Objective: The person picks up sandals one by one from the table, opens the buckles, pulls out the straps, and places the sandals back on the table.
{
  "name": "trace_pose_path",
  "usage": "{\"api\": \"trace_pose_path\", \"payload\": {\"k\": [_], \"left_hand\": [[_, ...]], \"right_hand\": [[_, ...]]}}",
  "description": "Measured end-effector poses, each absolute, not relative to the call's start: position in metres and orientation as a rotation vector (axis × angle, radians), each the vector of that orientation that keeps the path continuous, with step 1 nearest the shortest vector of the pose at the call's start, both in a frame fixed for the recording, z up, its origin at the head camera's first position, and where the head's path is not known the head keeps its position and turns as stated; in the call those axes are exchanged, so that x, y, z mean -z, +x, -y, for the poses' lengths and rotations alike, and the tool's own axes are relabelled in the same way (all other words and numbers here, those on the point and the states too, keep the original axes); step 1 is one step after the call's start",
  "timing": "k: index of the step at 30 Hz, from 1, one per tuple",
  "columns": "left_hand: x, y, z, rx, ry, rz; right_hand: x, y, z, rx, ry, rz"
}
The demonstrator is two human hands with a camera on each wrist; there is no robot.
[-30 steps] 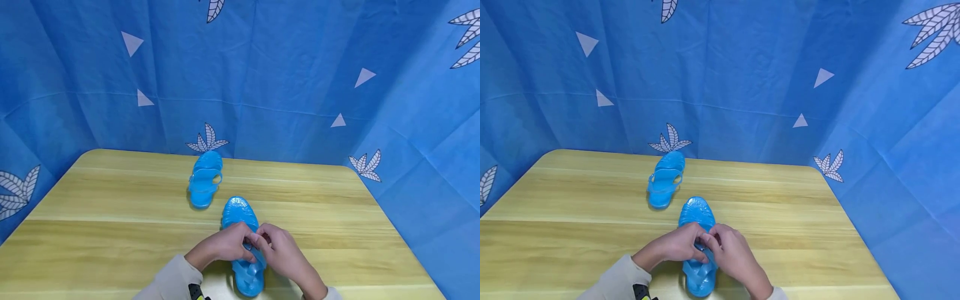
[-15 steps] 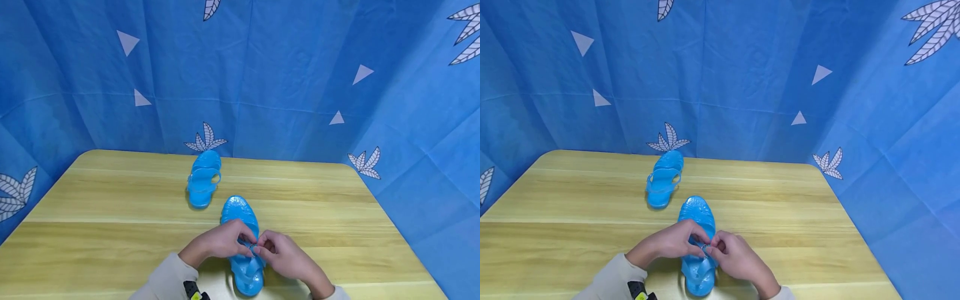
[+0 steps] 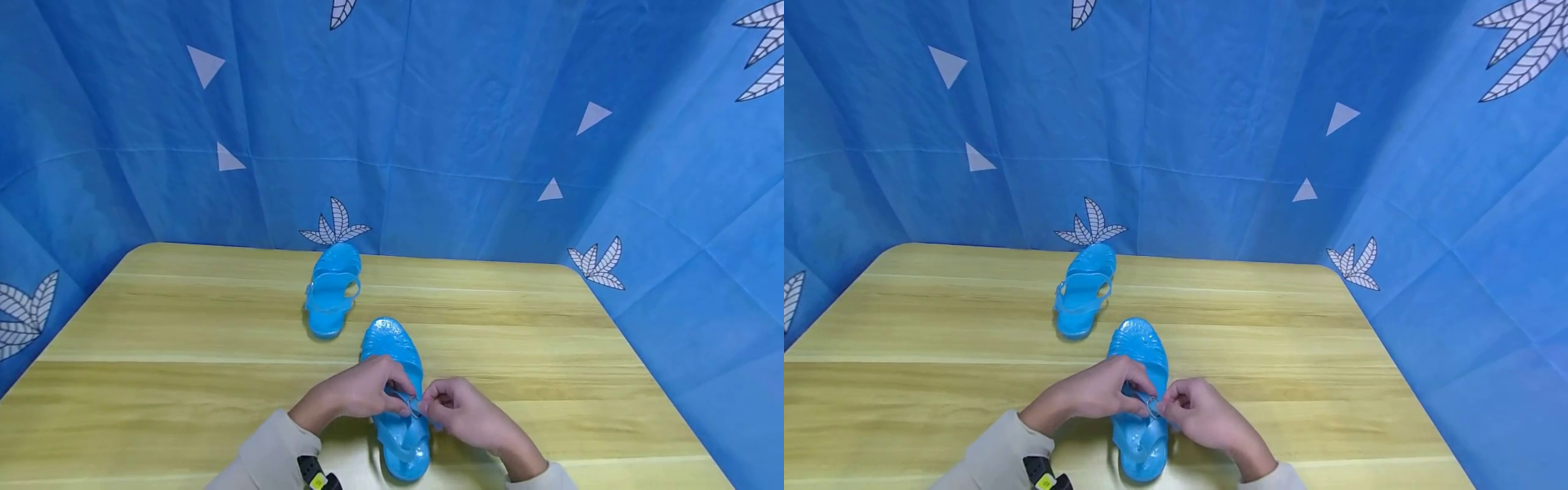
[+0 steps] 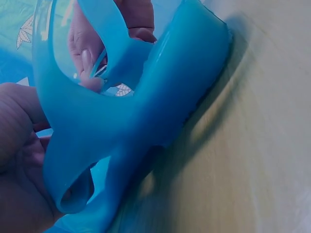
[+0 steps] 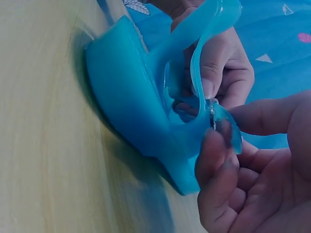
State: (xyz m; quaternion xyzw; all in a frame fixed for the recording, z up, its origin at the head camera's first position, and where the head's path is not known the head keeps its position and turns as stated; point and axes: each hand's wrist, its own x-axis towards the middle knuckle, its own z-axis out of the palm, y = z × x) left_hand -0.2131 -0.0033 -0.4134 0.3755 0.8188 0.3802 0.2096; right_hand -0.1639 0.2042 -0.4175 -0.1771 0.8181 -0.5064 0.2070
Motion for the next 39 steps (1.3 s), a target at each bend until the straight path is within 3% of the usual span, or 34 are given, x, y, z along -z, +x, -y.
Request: {"api": "trace_pose_path", "payload": {"k": [39], "left_hand": [[0.4226,-0.2093,0.0011,-1.170,1.175,-2.262]], "right_hand": [[0.4223,-0.1653,-0.2007,1.606,-0.351,-2.154]]}}
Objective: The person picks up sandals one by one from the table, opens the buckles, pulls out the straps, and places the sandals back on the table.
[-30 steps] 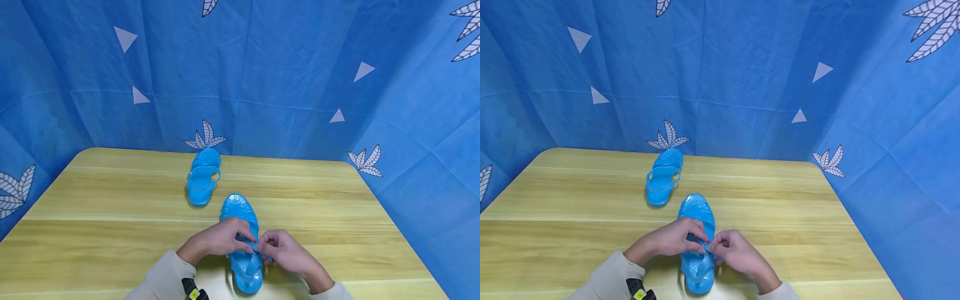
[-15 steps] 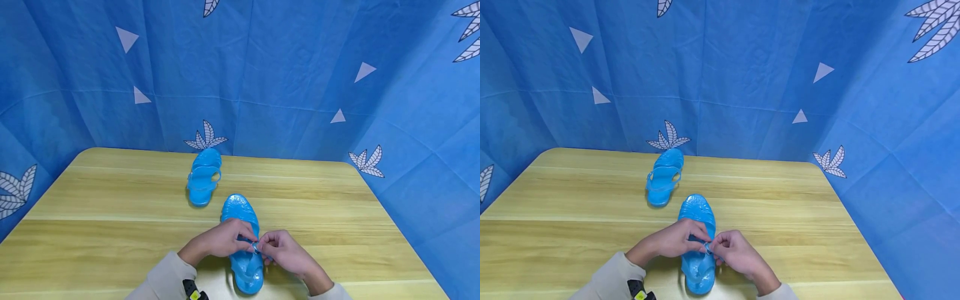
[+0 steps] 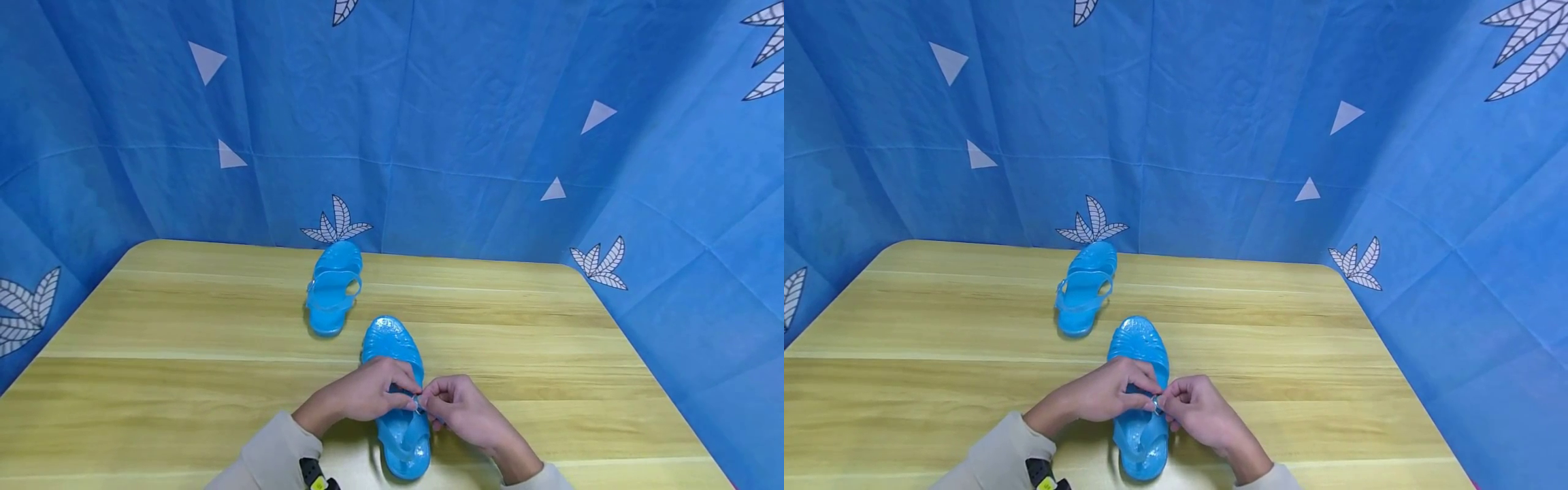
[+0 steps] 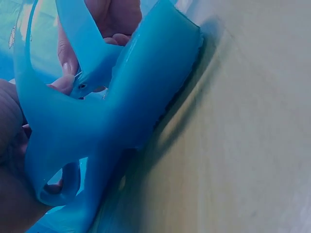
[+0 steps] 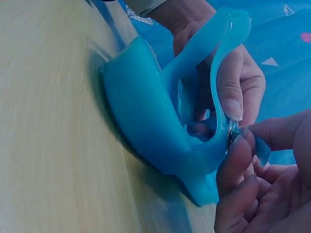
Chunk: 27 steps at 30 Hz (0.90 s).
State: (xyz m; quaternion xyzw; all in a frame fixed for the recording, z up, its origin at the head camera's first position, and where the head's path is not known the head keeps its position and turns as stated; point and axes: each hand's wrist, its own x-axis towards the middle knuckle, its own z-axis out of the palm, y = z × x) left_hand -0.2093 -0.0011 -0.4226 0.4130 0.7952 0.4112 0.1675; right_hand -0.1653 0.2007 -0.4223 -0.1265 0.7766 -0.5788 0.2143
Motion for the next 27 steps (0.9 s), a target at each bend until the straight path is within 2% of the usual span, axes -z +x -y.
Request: {"api": "trace_pose_path", "payload": {"k": [15,27], "left_hand": [[0.4230,-0.2083,0.0025,-1.178,1.214,-2.281],[0.4225,-0.2128,0.0071,-0.994,1.219,-2.320]], "right_hand": [[0.4245,-0.1651,-0.1983,1.618,-0.340,-2.183],[0.4242,-0.1655,-0.2030,1.549,-0.292,-2.180]]}}
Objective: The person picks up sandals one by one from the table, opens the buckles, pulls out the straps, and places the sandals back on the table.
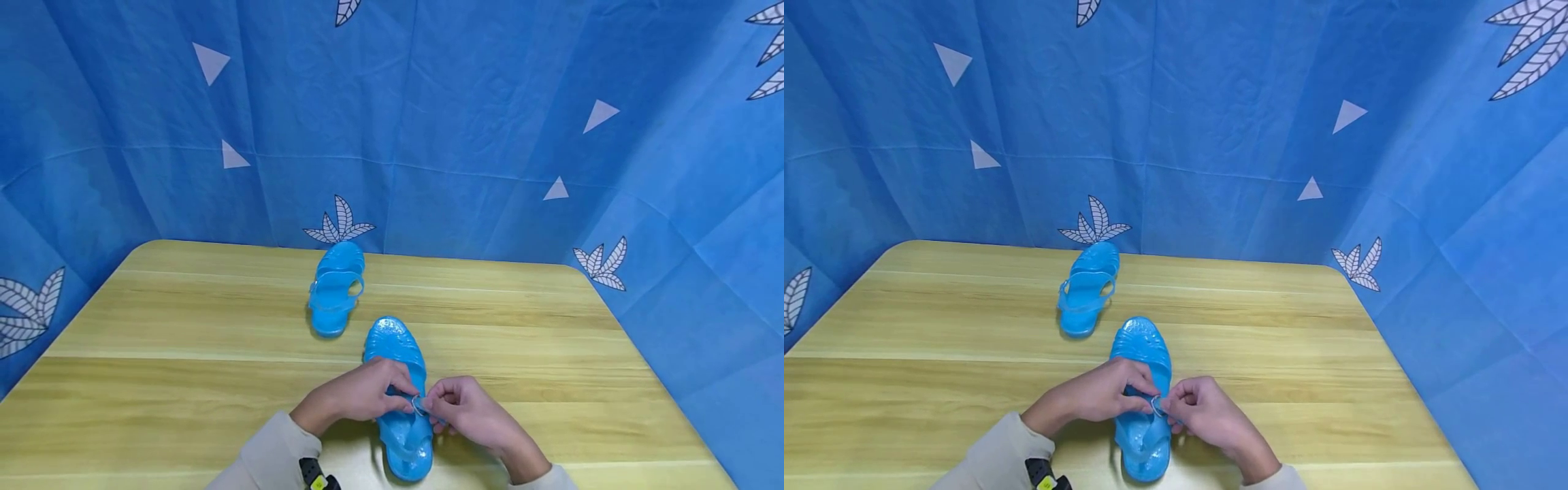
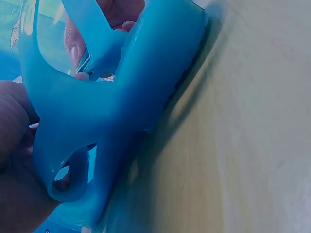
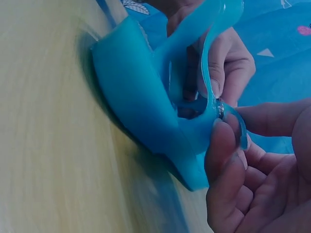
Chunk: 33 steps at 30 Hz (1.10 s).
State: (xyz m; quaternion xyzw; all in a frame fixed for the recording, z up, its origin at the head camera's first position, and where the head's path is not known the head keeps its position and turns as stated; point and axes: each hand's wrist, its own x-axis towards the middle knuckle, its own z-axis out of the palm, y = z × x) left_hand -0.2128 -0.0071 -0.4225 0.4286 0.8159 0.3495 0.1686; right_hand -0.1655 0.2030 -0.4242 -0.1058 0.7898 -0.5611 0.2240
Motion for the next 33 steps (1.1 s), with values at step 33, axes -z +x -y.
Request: {"api": "trace_pose_path", "payload": {"k": [33], "left_hand": [[0.4277,-0.2104,0.0047,-1.133,1.302,-2.318]], "right_hand": [[0.4317,-0.1663,-0.2045,1.690,-0.344,-2.033]]}}
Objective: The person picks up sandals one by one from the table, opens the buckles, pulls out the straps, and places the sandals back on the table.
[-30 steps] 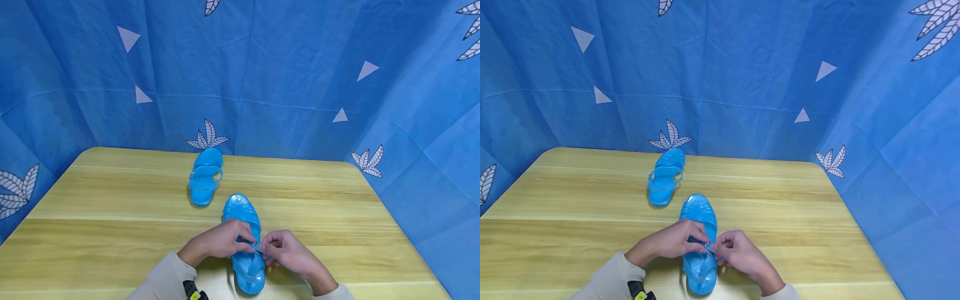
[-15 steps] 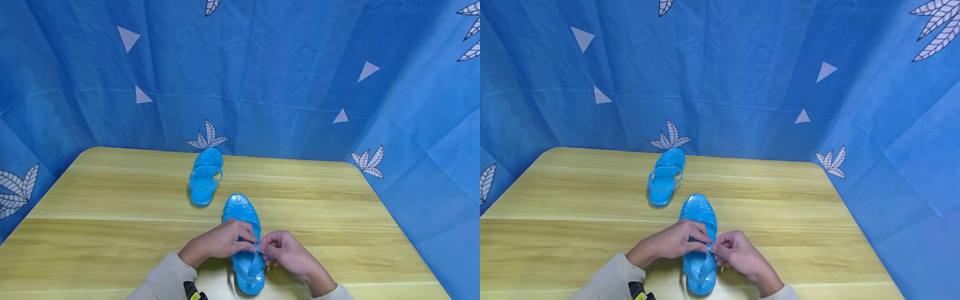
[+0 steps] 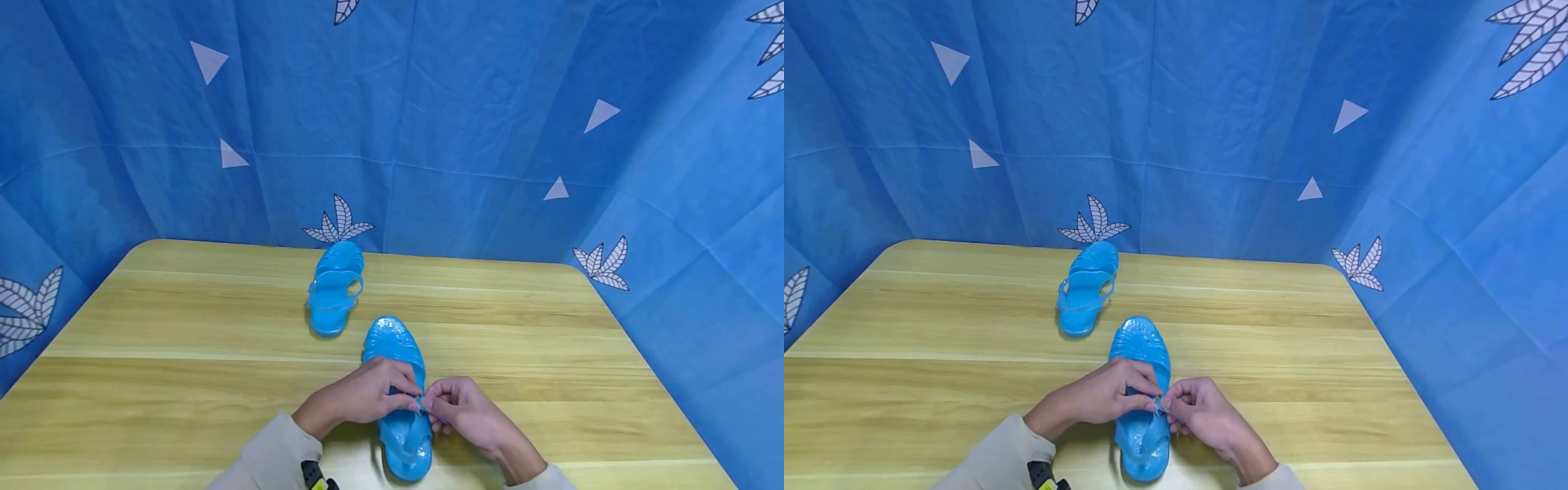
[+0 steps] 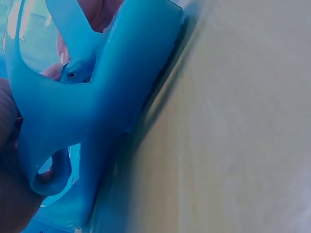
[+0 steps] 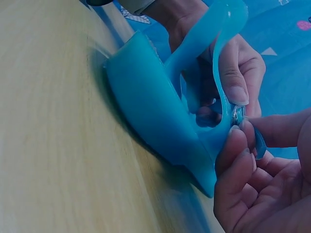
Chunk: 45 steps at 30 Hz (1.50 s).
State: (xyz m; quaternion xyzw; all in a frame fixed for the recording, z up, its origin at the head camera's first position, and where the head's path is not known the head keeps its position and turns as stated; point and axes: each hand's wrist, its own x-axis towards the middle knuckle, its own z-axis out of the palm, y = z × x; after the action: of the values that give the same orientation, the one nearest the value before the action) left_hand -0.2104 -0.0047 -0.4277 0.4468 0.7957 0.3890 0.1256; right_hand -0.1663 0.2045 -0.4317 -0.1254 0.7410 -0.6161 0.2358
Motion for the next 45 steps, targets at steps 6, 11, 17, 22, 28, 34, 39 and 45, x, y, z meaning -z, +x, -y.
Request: {"api": "trace_pose_path", "payload": {"k": [6,11,17,22,28,34,39,45], "left_hand": [[0.429,-0.210,0.004,-1.133,1.318,-2.332],[0.429,-0.210,0.004,-1.127,1.331,-2.350],[0.429,-0.210,0.004,-1.113,1.342,-2.371],[0.430,-0.209,0.003,-1.097,1.358,-2.387],[0.430,-0.210,0.003,-1.091,1.337,-2.374],[0.429,-0.208,0.003,-1.105,1.313,-2.352],[0.427,-0.208,0.004,-1.088,1.259,-2.337],[0.425,-0.210,0.004,-1.078,1.233,-2.322]], "right_hand": [[0.434,-0.167,-0.204,1.717,-0.360,-2.018],[0.434,-0.167,-0.203,1.733,-0.353,-2.016],[0.434,-0.167,-0.201,1.754,-0.352,-2.015],[0.434,-0.167,-0.200,1.767,-0.338,-2.018],[0.434,-0.167,-0.202,1.738,-0.286,-2.018],[0.430,-0.168,-0.210,1.667,-0.297,-2.019],[0.430,-0.170,-0.216,1.624,-0.364,-1.996],[0.430,-0.173,-0.219,1.625,-0.418,-1.972]]}}
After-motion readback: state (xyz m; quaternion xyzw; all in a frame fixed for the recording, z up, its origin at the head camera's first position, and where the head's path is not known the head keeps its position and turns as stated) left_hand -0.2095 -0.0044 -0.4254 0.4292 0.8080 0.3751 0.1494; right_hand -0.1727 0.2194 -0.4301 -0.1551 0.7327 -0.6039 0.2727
